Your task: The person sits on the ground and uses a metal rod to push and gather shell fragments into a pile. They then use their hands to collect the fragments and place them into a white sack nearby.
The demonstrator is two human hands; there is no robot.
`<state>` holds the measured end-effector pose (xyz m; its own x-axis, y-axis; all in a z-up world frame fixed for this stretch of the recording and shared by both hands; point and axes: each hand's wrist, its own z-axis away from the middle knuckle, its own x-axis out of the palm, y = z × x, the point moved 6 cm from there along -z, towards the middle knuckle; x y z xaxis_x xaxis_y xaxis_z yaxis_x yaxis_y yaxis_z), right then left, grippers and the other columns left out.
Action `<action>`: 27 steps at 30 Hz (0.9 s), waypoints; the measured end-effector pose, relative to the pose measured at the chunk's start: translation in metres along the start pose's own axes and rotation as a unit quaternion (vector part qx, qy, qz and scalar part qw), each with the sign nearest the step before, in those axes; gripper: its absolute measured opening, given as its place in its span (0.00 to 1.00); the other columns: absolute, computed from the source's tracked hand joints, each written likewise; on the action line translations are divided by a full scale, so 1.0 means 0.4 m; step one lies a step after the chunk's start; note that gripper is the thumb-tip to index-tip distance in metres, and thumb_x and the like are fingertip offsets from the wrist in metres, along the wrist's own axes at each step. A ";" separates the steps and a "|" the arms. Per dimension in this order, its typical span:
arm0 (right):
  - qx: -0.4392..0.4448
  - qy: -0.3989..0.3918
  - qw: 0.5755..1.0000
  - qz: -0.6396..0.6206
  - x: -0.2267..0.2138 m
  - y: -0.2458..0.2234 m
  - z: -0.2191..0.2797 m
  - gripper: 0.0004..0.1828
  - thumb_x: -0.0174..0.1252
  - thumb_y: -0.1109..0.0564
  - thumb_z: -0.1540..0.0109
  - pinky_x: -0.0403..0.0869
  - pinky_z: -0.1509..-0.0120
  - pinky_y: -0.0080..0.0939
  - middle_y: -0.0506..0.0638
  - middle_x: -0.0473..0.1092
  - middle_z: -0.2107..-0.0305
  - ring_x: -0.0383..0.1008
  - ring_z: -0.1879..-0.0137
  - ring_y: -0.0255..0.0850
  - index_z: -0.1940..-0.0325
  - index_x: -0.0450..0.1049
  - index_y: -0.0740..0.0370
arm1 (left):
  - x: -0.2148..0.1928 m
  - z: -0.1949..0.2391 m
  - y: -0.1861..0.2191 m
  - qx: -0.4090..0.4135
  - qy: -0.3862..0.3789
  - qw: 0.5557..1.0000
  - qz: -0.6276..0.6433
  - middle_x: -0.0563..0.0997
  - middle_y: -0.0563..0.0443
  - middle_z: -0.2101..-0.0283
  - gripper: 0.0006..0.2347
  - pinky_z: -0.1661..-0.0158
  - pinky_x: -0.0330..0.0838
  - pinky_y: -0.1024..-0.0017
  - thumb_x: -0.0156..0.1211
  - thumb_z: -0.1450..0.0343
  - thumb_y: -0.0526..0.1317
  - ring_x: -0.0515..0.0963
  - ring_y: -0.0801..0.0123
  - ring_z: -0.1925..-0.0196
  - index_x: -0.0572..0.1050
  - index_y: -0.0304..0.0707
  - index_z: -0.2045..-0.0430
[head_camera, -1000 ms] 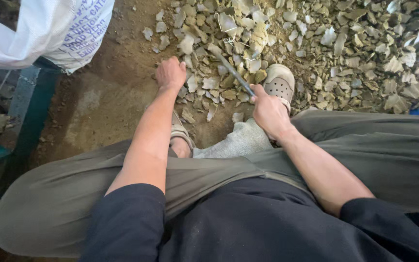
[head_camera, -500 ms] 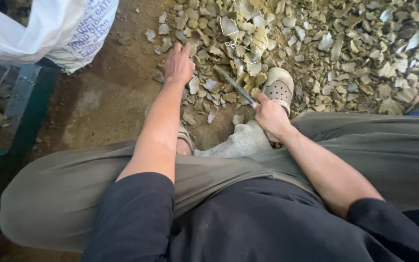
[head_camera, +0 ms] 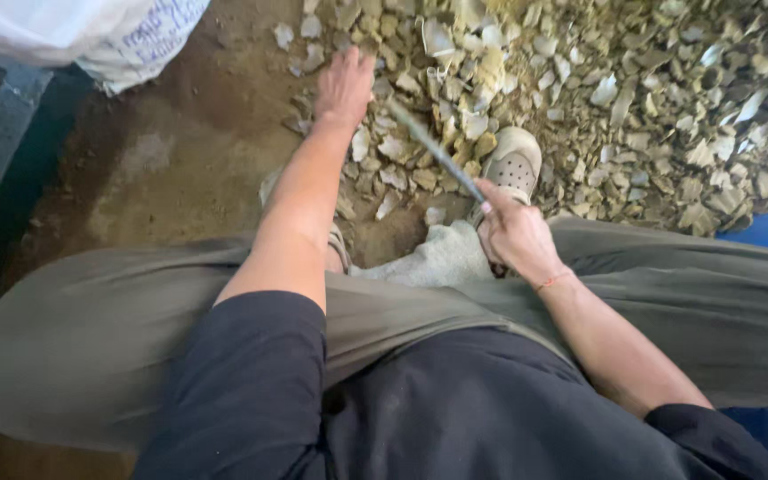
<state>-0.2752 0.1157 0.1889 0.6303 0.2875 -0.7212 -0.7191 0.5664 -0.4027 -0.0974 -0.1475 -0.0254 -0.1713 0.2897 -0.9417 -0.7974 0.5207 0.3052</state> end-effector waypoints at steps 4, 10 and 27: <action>-0.051 -0.026 0.991 0.119 0.008 -0.010 -0.002 0.24 0.50 0.54 0.34 0.75 0.53 0.63 0.69 0.76 0.68 0.78 0.61 0.65 0.33 0.71 0.49 | 0.010 -0.021 -0.003 -0.012 -0.016 0.999 0.044 0.74 0.39 0.46 0.15 0.50 0.74 0.51 0.67 0.29 0.40 0.76 0.47 0.45 0.73 0.38 0.51; -0.005 -0.008 0.998 0.058 -0.015 0.004 0.006 0.21 0.48 0.52 0.32 0.74 0.50 0.64 0.69 0.76 0.65 0.77 0.56 0.66 0.36 0.73 0.49 | 0.046 -0.037 -0.061 -0.044 0.145 0.952 0.265 0.83 0.43 0.55 0.06 0.52 0.78 0.57 0.60 0.23 0.39 0.82 0.51 0.52 0.78 0.41 0.56; -0.092 0.035 0.994 0.044 0.054 -0.071 -0.129 0.19 0.49 0.52 0.30 0.70 0.58 0.69 0.70 0.74 0.73 0.75 0.65 0.69 0.35 0.68 0.55 | 0.096 0.062 -0.090 -0.214 -0.019 0.937 0.277 0.84 0.43 0.70 0.05 0.60 0.78 0.58 0.74 0.40 0.45 0.84 0.49 0.67 0.85 0.50 0.80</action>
<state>-0.2564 0.0662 0.1558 0.5449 0.2722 -0.7931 -0.8162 0.3886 -0.4275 -0.0610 -0.1350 -0.0688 -0.6128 0.4526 -0.6478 -0.7530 -0.0857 0.6525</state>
